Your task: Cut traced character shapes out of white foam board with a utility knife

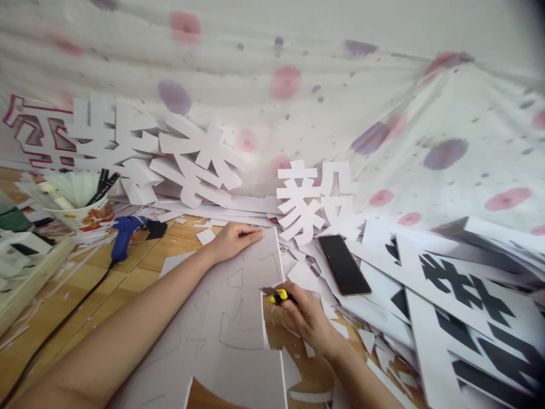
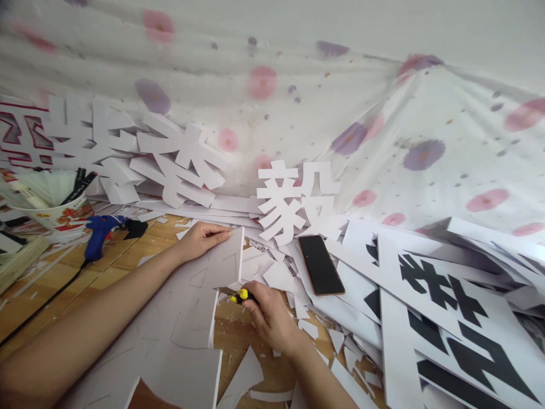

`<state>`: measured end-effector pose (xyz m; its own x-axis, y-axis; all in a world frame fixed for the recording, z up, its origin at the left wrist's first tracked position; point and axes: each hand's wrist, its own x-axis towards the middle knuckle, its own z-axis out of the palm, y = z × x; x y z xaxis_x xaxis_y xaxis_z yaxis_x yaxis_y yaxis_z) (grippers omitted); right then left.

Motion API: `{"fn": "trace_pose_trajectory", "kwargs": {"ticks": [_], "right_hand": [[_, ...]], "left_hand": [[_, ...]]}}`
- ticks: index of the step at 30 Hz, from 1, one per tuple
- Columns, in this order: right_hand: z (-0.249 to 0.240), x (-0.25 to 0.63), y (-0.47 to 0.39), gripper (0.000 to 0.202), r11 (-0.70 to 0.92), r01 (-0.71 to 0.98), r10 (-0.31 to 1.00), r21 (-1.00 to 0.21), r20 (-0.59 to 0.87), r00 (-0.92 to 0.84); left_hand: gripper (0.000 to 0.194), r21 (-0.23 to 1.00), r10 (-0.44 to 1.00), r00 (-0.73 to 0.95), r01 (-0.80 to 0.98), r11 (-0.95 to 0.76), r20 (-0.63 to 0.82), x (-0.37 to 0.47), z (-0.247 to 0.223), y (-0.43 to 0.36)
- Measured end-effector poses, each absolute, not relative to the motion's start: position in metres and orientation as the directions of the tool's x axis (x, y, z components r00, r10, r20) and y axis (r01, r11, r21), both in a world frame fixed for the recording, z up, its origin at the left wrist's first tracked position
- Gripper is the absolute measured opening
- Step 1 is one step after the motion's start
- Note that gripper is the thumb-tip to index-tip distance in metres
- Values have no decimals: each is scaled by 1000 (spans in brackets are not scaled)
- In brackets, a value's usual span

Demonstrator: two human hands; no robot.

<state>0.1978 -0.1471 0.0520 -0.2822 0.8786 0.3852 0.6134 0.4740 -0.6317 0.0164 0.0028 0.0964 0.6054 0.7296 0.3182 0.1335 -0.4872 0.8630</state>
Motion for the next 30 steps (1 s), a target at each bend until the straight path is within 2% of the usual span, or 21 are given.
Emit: {"fn": "trace_pose_trajectory", "kwargs": {"ticks": [3,10,13,16,20,27,30], "right_hand": [[52,196,-148,21,489,603,871,-630,396,-291],[57,205,-158,23,382,496,920,-779,371,-126],[64,209,-161,23,383,475,921,-792,366,-134],[72,211,-165,24,393,498,919,-773,330,-214],[73,207,-168,32,311,436,938,-844,198,-285],[70,178,-163,39,163,232,918,-959,62,-391],[68,171,-158,41,122,147,914,-982,53,-403]], "left_hand": [[33,855,720,602,113,-506,346,16,99,2],[32,769,698,573,174,-616,429,12,104,2],[31,654,669,545,264,-709,506,7,115,5],[29,496,600,537,344,-798,593,3,127,11],[26,325,454,586,319,-890,671,3,133,16],[26,318,331,604,132,-939,725,23,129,10],[26,320,308,621,95,-943,721,30,131,7]]}}
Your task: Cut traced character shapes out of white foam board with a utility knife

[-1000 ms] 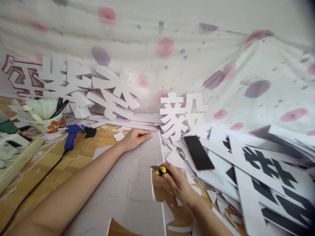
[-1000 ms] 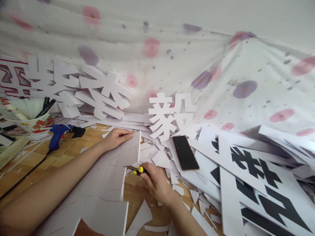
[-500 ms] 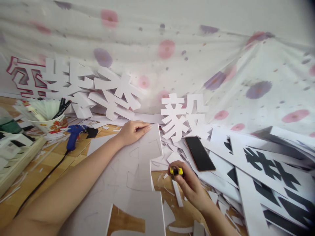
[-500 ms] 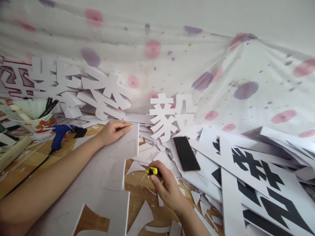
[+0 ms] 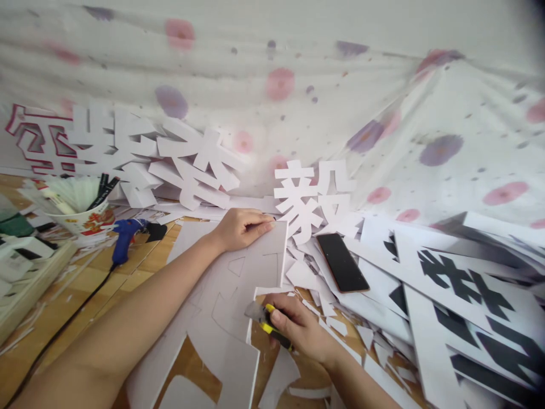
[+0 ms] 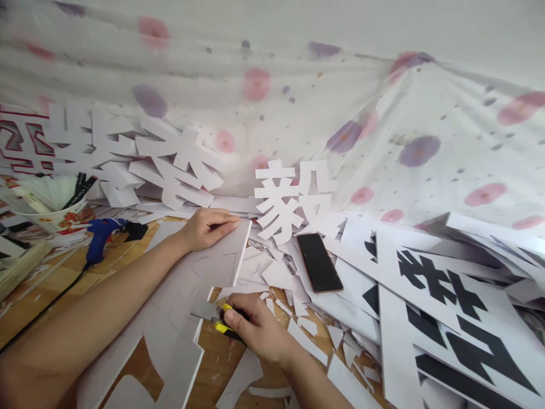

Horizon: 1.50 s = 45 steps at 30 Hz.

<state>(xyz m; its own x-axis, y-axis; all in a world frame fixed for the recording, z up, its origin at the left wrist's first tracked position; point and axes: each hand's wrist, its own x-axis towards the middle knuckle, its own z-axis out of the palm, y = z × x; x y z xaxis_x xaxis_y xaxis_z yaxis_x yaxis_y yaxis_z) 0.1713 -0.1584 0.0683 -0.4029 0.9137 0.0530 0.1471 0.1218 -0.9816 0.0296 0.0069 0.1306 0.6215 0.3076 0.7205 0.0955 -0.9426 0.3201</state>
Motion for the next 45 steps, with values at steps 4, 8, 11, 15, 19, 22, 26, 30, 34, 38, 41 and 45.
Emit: {"fn": "trace_pose_trajectory", "kwargs": {"ticks": [4,8,11,15,19,22,26,30,34,38,41,45], "right_hand": [[63,172,-154,38,150,114,916,-982,94,-391],[61,174,-152,37,146,82,912,-986,102,-398],[63,172,-150,39,148,64,901,-987,108,-420],[67,169,-148,40,149,24,886,-989,122,-448],[68,167,-149,41,166,70,876,-984,115,-468],[66,167,-151,43,250,106,853,-962,166,-495],[66,168,-151,41,297,115,864,-948,216,-454],[70,167,-149,38,281,138,907,-950,216,-361],[73,165,-146,40,305,158,897,-939,228,-378],[70,166,-146,40,305,155,888,-940,221,-404],[67,168,-147,39,320,169,879,-932,225,-420],[62,169,-148,37,252,106,875,-962,180,-448]], "left_hand": [[26,337,314,612,80,-938,726,34,131,4],[25,372,340,594,73,-925,729,36,132,1],[25,398,355,575,56,-916,737,37,135,0],[23,402,349,540,21,-915,766,36,138,1],[24,420,383,520,51,-906,764,33,140,4],[24,426,400,495,66,-902,771,31,142,5],[25,427,396,493,54,-903,775,30,142,5],[24,427,396,477,46,-903,785,31,140,4],[24,446,416,478,56,-893,773,32,139,4],[26,475,440,490,59,-878,752,32,139,4],[26,487,446,491,50,-872,748,32,138,4],[25,487,436,499,32,-873,749,33,137,4]]}}
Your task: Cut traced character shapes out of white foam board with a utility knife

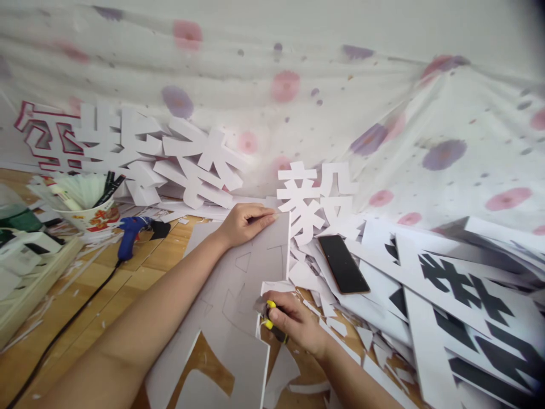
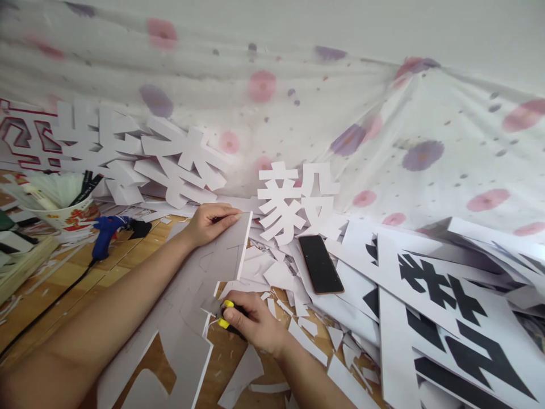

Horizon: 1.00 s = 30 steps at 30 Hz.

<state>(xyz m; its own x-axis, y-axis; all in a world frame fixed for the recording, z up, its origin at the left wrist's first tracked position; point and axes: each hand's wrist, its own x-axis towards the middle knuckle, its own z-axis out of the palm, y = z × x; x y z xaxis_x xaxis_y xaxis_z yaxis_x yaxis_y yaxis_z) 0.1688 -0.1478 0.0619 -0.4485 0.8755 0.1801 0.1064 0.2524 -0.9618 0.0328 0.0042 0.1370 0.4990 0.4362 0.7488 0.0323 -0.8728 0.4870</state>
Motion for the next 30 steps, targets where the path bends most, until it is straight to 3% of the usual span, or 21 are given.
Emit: {"fn": "trace_pose_trajectory", "kwargs": {"ticks": [9,19,30], "right_hand": [[68,167,-149,40,398,177,832,-900,272,-483],[69,168,-149,37,393,209,870,-895,288,-400],[72,165,-148,35,486,182,794,-855,345,-501]], "left_hand": [[25,523,472,475,30,-852,743,28,142,5],[22,505,448,477,8,-863,756,34,132,9],[23,545,467,497,-15,-838,732,34,134,8]]}}
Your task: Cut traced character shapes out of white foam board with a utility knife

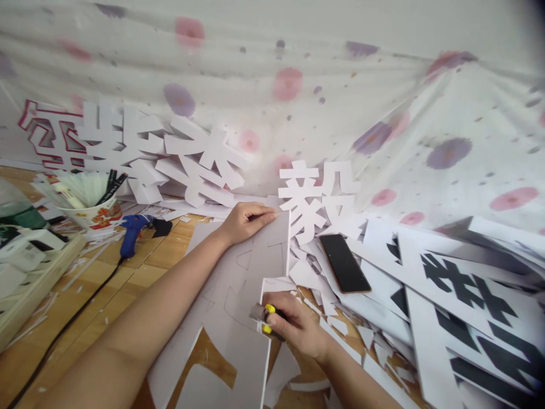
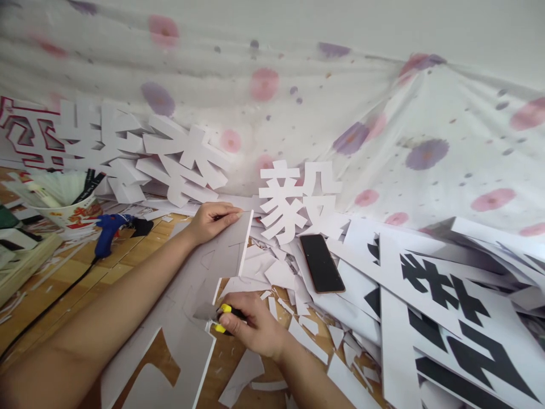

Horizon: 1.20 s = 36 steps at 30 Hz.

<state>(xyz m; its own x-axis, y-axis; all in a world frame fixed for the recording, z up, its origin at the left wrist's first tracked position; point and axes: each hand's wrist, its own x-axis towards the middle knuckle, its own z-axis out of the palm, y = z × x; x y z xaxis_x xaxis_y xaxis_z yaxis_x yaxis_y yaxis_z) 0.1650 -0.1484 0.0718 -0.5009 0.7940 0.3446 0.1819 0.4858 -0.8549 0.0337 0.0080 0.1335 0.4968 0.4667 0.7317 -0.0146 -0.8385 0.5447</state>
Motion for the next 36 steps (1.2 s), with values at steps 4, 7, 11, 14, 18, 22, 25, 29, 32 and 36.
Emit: {"fn": "trace_pose_trajectory", "kwargs": {"ticks": [4,7,11,14,18,22,25,29,32,36], "right_hand": [[71,169,-152,35,486,229,803,-843,327,-498],[68,171,-155,35,468,268,813,-842,291,-504],[63,175,-157,36,448,348,844,-824,260,-469],[61,185,-160,34,344,463,926,-817,216,-308],[69,196,-163,33,186,579,977,-794,90,-191],[77,196,-166,31,119,770,982,-627,-39,-184],[73,190,-165,28,169,885,978,-435,-40,-207],[65,179,-159,16,218,943,965,-253,-87,-246],[66,169,-153,11,253,957,952,-141,-137,-272],[68,161,-146,11,314,945,935,-97,-143,-325]], "left_hand": [[22,549,467,504,-17,-835,727,35,130,9],[21,558,464,523,-27,-829,715,36,127,9],[22,533,458,559,33,-845,691,37,123,12],[25,482,469,621,163,-861,628,36,117,15],[27,362,470,720,315,-877,511,32,98,20],[28,256,511,781,444,-859,359,24,72,24],[31,229,576,770,530,-817,274,18,58,27],[35,245,655,720,609,-754,229,11,45,29],[34,296,637,738,572,-765,221,8,36,26],[42,356,608,766,520,-776,209,1,30,15]]}}
